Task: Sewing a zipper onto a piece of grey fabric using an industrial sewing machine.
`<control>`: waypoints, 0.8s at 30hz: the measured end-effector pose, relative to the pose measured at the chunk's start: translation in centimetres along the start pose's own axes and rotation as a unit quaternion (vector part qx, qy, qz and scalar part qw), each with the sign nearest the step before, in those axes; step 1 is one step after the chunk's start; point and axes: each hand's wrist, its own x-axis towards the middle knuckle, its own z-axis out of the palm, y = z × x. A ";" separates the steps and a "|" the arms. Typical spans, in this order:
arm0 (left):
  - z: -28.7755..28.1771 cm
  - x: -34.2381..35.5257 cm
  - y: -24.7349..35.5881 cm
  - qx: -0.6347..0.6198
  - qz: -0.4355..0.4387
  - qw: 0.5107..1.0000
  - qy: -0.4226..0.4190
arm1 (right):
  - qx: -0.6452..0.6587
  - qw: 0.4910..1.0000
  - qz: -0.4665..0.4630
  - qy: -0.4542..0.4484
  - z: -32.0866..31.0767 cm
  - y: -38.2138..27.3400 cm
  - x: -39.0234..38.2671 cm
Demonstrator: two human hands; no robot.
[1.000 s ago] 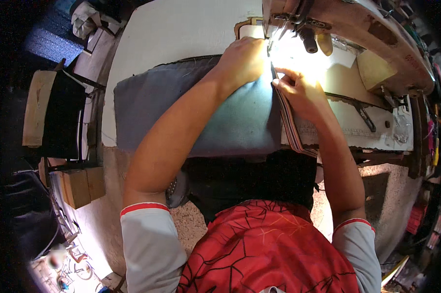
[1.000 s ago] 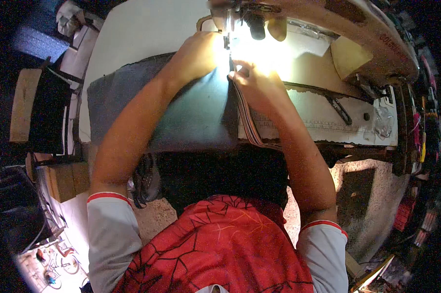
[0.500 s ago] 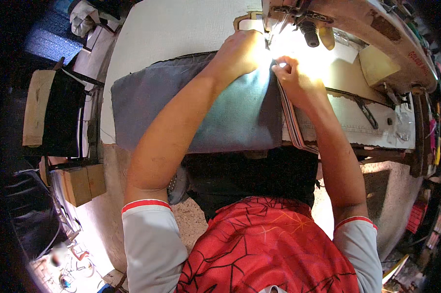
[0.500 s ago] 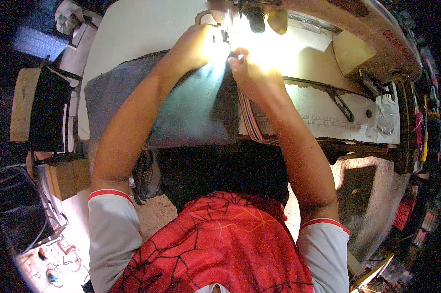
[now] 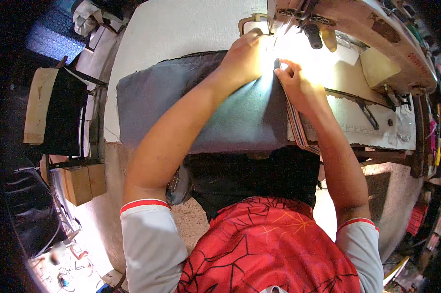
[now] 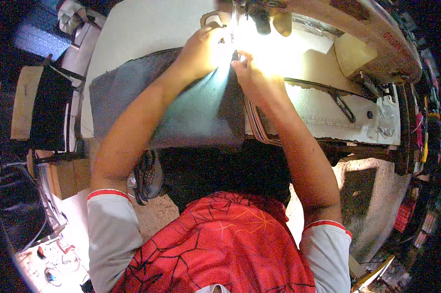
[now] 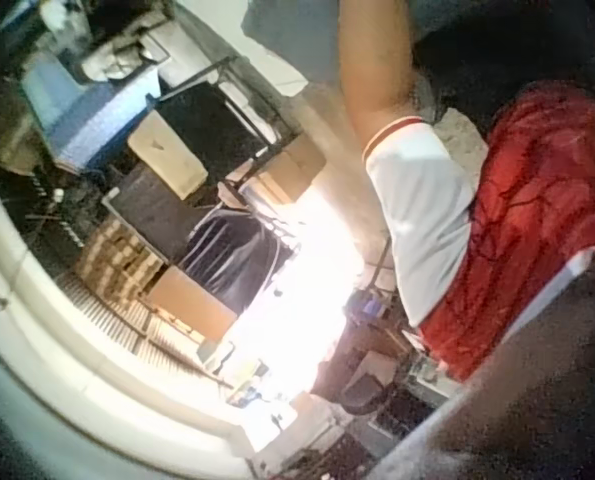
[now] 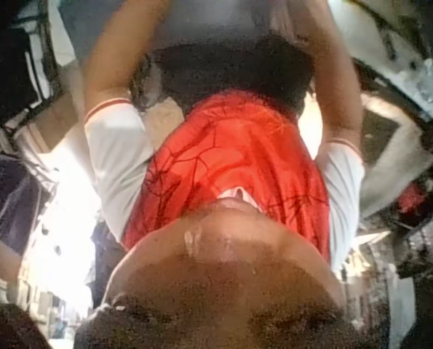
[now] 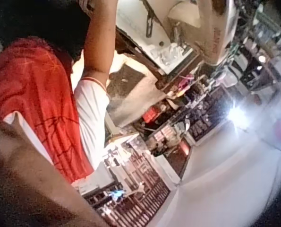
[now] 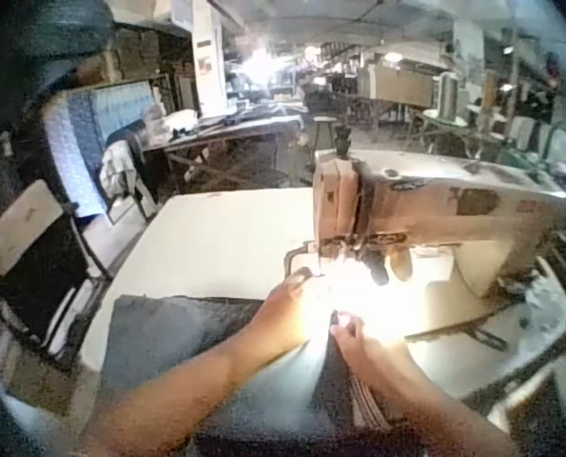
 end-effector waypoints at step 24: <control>-3.6 -2.4 1.4 0.139 0.077 0.973 -0.165 | 0.032 0.996 0.034 -0.071 -1.2 -0.1 0.6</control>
